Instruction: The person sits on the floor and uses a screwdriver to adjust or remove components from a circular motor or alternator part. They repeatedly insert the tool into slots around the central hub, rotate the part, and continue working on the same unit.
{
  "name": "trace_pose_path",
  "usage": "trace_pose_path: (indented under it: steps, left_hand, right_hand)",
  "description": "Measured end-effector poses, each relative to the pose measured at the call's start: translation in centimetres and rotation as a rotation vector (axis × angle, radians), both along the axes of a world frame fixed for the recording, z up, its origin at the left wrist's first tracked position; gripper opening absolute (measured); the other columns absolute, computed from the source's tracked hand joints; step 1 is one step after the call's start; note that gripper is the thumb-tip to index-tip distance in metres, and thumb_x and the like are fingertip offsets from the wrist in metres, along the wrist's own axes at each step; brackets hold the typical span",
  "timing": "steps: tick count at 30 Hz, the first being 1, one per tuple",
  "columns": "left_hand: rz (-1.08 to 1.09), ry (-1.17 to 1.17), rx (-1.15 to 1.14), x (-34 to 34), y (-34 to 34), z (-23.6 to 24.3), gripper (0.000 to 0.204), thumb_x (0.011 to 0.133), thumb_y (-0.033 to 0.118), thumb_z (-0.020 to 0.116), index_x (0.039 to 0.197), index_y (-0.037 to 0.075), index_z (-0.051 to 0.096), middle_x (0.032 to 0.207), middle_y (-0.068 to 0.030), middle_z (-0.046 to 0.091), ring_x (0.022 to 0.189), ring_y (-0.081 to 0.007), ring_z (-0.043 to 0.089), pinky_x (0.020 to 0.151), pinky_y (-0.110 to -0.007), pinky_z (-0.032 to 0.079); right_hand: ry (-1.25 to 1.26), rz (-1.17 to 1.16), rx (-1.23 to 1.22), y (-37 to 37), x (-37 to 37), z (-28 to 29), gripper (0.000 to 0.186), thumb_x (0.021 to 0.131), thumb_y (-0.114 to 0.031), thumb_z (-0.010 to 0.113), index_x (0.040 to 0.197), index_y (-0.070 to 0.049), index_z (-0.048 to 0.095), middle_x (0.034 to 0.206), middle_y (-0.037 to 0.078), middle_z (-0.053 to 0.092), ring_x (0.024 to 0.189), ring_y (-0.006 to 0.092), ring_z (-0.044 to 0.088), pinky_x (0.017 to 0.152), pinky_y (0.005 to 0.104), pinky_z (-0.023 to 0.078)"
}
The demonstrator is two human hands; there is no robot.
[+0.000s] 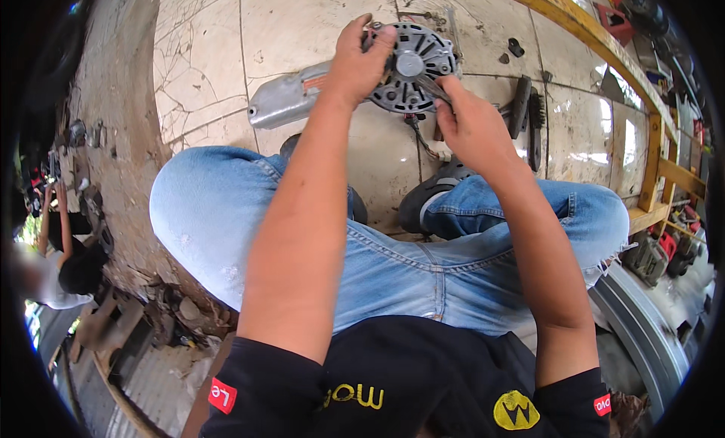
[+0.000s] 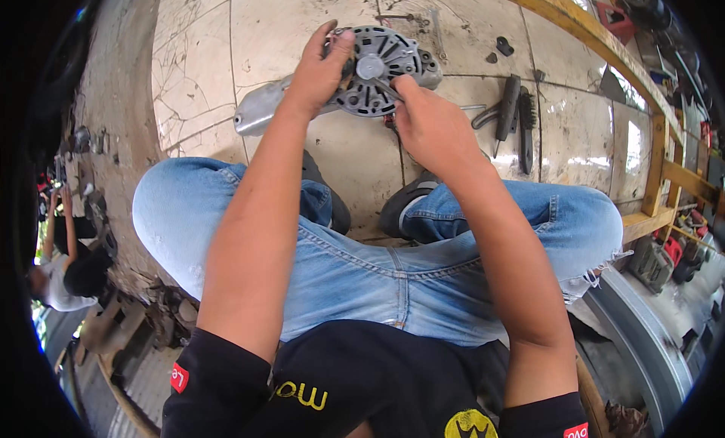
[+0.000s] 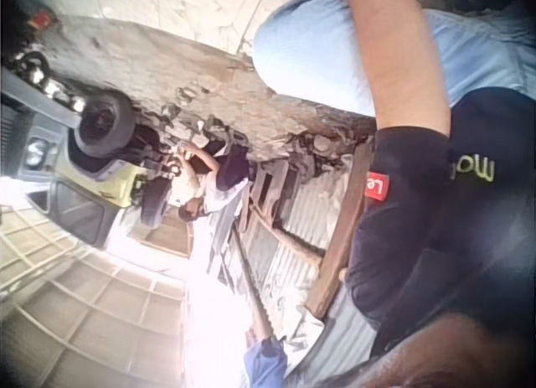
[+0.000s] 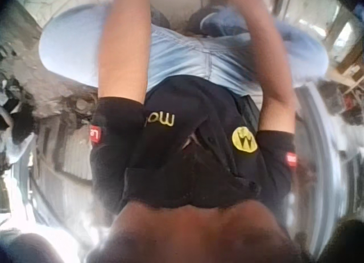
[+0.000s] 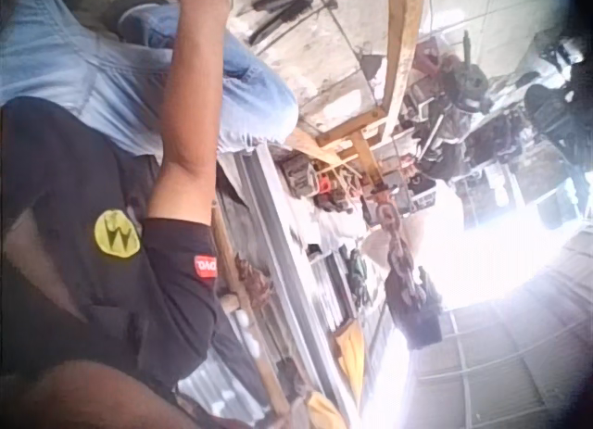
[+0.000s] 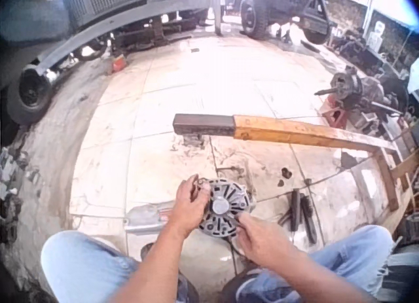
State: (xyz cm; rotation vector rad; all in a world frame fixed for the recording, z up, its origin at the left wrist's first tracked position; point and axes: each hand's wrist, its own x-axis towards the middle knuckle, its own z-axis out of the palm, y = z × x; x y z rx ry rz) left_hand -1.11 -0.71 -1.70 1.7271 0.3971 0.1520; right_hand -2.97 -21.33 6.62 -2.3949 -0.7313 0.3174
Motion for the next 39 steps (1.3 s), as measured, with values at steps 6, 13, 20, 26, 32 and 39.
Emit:
trace_pose_path:
  steps: [6,13,20,26,32,39]
  left_hand:
    - [0.062,0.161,-0.201,-0.4,-0.6,-0.9,0.071,0.091,0.052,0.059,0.142,0.004,0.047,0.143,-0.0253,0.040,0.128,-0.0393,0.047,0.106,-0.041,0.040]
    - [0.000,0.238,-0.143,-0.3,-0.5,0.3,0.068,0.092,0.056,0.053,0.146,0.014,0.045,0.153,-0.0350,0.021,0.137,-0.0458,0.038,0.111,-0.042,0.035]
    - [-0.014,0.255,-0.132,-0.2,-0.5,1.2,0.067,0.093,0.056,0.051,0.146,0.014,0.045,0.154,-0.0363,0.016,0.136,-0.0480,0.038,0.112,-0.042,0.034]
    - [-0.007,0.256,-0.102,-0.3,-0.4,1.4,0.068,0.093,0.057,0.050,0.145,0.013,0.047,0.154,-0.0368,0.016,0.137,-0.0484,0.037,0.113,-0.040,0.033]
    - [-0.021,0.245,-0.102,0.0,-0.3,1.0,0.069,0.093,0.057,0.050,0.144,0.011,0.047,0.153,-0.0378,0.017,0.137,-0.0479,0.036,0.112,-0.040,0.033]
    - [-0.035,0.237,-0.158,0.1,0.0,1.0,0.070,0.093,0.058,0.050,0.144,0.010,0.048,0.153,-0.0374,0.019,0.138,-0.0477,0.035,0.112,-0.041,0.034]
  right_hand:
    - [-0.104,0.025,-0.255,1.7,-0.2,0.7,0.017,0.092,-0.012,0.052,0.109,-0.009,0.048,0.089,0.019,0.066,0.081,0.0426,0.064,0.067,0.0532,0.049]
    - [-0.193,0.039,-0.396,2.6,-0.3,0.5,0.016,0.090,-0.007,0.050,0.105,-0.007,0.046,0.090,0.021,0.066,0.079,0.0448,0.063,0.067,0.0558,0.049]
    - [-0.045,-0.001,-0.390,3.4,0.3,0.7,0.013,0.092,-0.010,0.051,0.101,-0.006,0.041,0.082,0.025,0.063,0.078,0.0485,0.061,0.068,0.0582,0.046]
    - [-0.075,-0.007,-0.299,2.5,-0.1,0.5,0.016,0.093,-0.010,0.052,0.104,-0.005,0.042,0.083,0.026,0.063,0.081,0.0474,0.061,0.069,0.0577,0.045]
    - [-0.082,-0.044,-0.298,2.6,-0.4,-0.1,0.018,0.091,-0.010,0.053,0.104,-0.005,0.041,0.085,0.025,0.063,0.080,0.0472,0.061,0.068,0.0574,0.045]
    - [-0.042,-0.012,-0.307,3.2,0.2,0.3,0.018,0.091,-0.009,0.053,0.104,-0.005,0.040,0.084,0.025,0.063,0.080,0.0474,0.061,0.068,0.0572,0.046]
